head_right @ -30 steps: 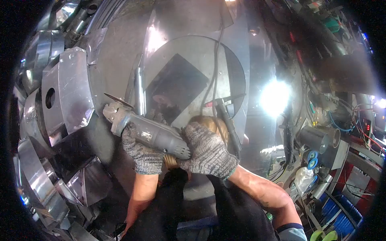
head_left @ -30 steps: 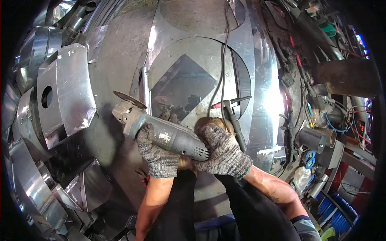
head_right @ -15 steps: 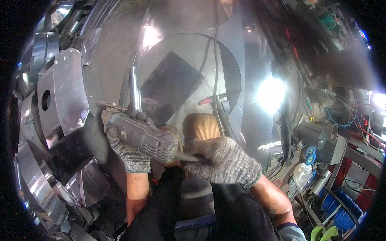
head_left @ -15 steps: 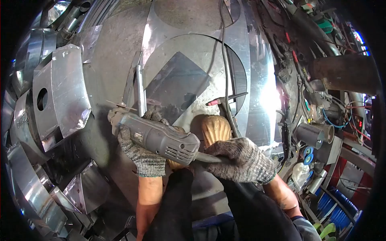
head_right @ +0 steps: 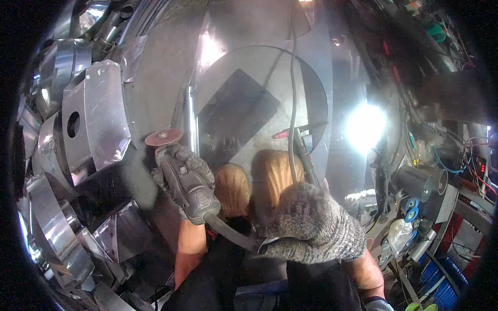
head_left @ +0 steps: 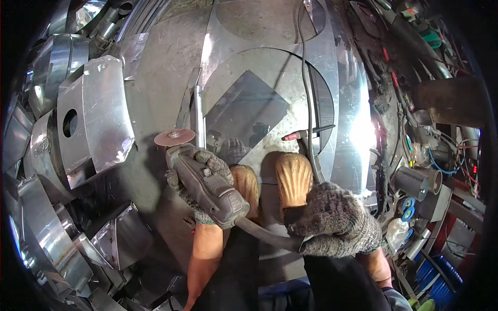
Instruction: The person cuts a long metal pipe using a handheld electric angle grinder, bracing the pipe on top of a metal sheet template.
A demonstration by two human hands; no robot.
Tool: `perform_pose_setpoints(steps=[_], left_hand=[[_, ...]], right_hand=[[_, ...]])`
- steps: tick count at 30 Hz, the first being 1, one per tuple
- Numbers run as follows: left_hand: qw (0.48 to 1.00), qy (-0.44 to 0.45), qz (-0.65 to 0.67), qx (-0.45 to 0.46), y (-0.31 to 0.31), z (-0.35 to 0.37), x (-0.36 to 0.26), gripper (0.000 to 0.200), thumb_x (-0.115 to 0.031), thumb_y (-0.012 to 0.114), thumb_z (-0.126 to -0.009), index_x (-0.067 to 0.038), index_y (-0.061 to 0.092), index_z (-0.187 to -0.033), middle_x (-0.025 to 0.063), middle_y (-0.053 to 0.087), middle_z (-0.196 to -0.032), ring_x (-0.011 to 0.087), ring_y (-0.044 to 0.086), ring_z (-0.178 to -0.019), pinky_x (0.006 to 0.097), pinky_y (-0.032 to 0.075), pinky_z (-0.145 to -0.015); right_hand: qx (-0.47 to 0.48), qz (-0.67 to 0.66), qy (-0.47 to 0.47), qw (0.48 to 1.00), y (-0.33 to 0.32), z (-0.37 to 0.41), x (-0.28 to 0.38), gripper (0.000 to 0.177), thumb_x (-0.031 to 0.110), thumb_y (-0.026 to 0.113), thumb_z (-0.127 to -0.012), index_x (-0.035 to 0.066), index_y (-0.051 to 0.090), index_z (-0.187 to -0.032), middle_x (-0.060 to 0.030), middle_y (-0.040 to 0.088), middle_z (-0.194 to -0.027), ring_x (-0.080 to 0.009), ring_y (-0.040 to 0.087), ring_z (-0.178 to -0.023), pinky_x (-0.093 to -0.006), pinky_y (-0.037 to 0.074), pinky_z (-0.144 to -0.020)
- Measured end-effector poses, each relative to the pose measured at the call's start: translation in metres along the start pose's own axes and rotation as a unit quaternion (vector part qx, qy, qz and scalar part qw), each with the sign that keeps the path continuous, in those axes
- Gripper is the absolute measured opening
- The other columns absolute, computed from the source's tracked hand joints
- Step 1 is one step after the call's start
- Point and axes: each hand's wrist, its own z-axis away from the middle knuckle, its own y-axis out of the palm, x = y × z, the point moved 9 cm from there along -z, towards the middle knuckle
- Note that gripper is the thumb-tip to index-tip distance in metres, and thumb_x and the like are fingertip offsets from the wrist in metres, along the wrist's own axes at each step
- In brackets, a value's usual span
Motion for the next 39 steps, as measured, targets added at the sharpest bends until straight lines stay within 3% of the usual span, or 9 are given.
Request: perform_pose_setpoints(steps=[3, 5, 7, 9, 11, 13, 18, 27, 39], left_hand=[[0.999, -0.008, -0.021, 0.031, 0.0, -0.002, -0.005, 0.061, -0.049, 0.083, -0.084, -0.01, 0.067, -0.128, 0.0065, 0.069, -0.122, 0.0243, 0.066, -0.109, 0.042, 0.055, -0.097], [0.999, -0.004, -0.033, 0.027, 0.001, -0.001, -0.003, 0.062, -0.051, 0.084, -0.083, -0.011, 0.067, -0.127, 0.0065, 0.069, -0.12, 0.0247, 0.066, -0.109, 0.0427, 0.055, -0.097], [0.999, 0.015, -0.032, 0.006, 0.0, 0.001, -0.002, 0.065, -0.053, 0.083, -0.083, -0.01, 0.065, -0.128, 0.0068, 0.069, -0.118, 0.0249, 0.066, -0.107, 0.0432, 0.055, -0.095], [0.999, 0.035, -0.028, -0.012, 0.004, 0.001, 0.001, 0.068, -0.056, 0.081, -0.084, -0.009, 0.064, -0.13, 0.0072, 0.068, -0.118, 0.025, 0.065, -0.106, 0.0434, 0.054, -0.093], [0.993, 0.029, -0.097, 0.06, 0.027, -0.004, 0.012, 0.075, -0.063, 0.077, -0.085, -0.007, 0.061, -0.133, 0.0084, 0.066, -0.118, 0.0255, 0.064, -0.104, 0.0444, 0.053, -0.09], [0.992, 0.053, -0.109, 0.043, 0.02, -0.004, 0.005, 0.078, -0.065, 0.076, -0.085, -0.007, 0.06, -0.134, 0.0087, 0.066, -0.119, 0.0259, 0.064, -0.104, 0.0446, 0.053, -0.089], [0.992, 0.074, -0.103, 0.018, 0.03, -0.006, 0.012, 0.079, -0.067, 0.072, -0.087, -0.006, 0.06, -0.134, 0.0099, 0.065, -0.12, 0.0263, 0.064, -0.103, 0.0451, 0.053, -0.085], [0.99, 0.065, -0.125, -0.02, 0.02, -0.001, 0.013, 0.078, -0.07, 0.066, -0.088, -0.005, 0.062, -0.13, 0.0135, 0.066, -0.119, 0.0309, 0.064, -0.103, 0.0461, 0.055, -0.081], [0.979, 0.072, -0.186, -0.032, 0.029, 0.0, 0.015, 0.074, -0.062, 0.07, -0.09, -0.005, 0.058, -0.135, 0.0142, 0.063, -0.124, 0.0296, 0.061, -0.108, 0.0451, 0.054, -0.084]], right_hand=[[0.043, -0.075, 0.061, 0.994, 0.003, -0.012, -0.001, 0.042, 0.03, 0.088, -0.083, 0.005, 0.077, -0.116, -0.0086, 0.078, -0.098, -0.0252, 0.074, -0.09, -0.0379, 0.057, -0.087], [0.05, -0.273, 0.258, 0.925, 0.019, -0.005, -0.03, 0.051, 0.03, 0.086, -0.086, 0.003, 0.071, -0.127, -0.011, 0.077, -0.106, -0.0231, 0.074, -0.095, -0.0361, 0.058, -0.09], [0.054, -0.284, 0.296, 0.91, 0.035, -0.013, -0.048, 0.054, 0.03, 0.084, -0.089, 0.001, 0.066, -0.131, -0.0122, 0.075, -0.11, -0.0195, 0.071, -0.091, -0.0362, 0.059, -0.082], [0.096, -0.341, 0.426, 0.832, 0.056, -0.021, -0.069, 0.052, 0.024, 0.08, -0.093, 0.003, 0.061, -0.137, -0.0099, 0.07, -0.114, -0.0167, 0.069, -0.094, -0.0336, 0.059, -0.083], [0.122, -0.343, 0.405, 0.839, 0.075, -0.026, -0.079, 0.053, 0.02, 0.074, -0.098, 0.004, 0.054, -0.143, -0.0061, 0.066, -0.12, -0.0143, 0.065, -0.098, -0.0317, 0.057, -0.083], [0.076, -0.537, 0.359, 0.76, 0.088, -0.032, -0.073, 0.051, 0.018, 0.071, -0.099, 0.006, 0.052, -0.145, -0.0068, 0.063, -0.128, -0.0136, 0.063, -0.102, -0.03, 0.055, -0.084], [-0.015, -0.522, 0.267, 0.81, 0.096, -0.022, -0.087, 0.06, 0.015, 0.076, -0.096, 0.008, 0.049, -0.149, -0.0068, 0.055, -0.141, -0.018, 0.055, -0.127, -0.0352, 0.046, -0.107], [-0.053, -0.439, 0.24, 0.864, 0.092, -0.011, -0.073, 0.049, 0.019, 0.071, -0.101, 0.005, 0.052, -0.144, -0.0087, 0.055, -0.14, -0.0212, 0.054, -0.132, -0.0392, 0.044, -0.113], [-0.04, -0.488, 0.26, 0.832, 0.096, -0.006, -0.08, 0.053, 0.003, 0.068, -0.099, 0.003, 0.047, -0.148, -0.0133, 0.055, -0.144, -0.0236, 0.054, -0.136, -0.0401, 0.043, -0.116]])
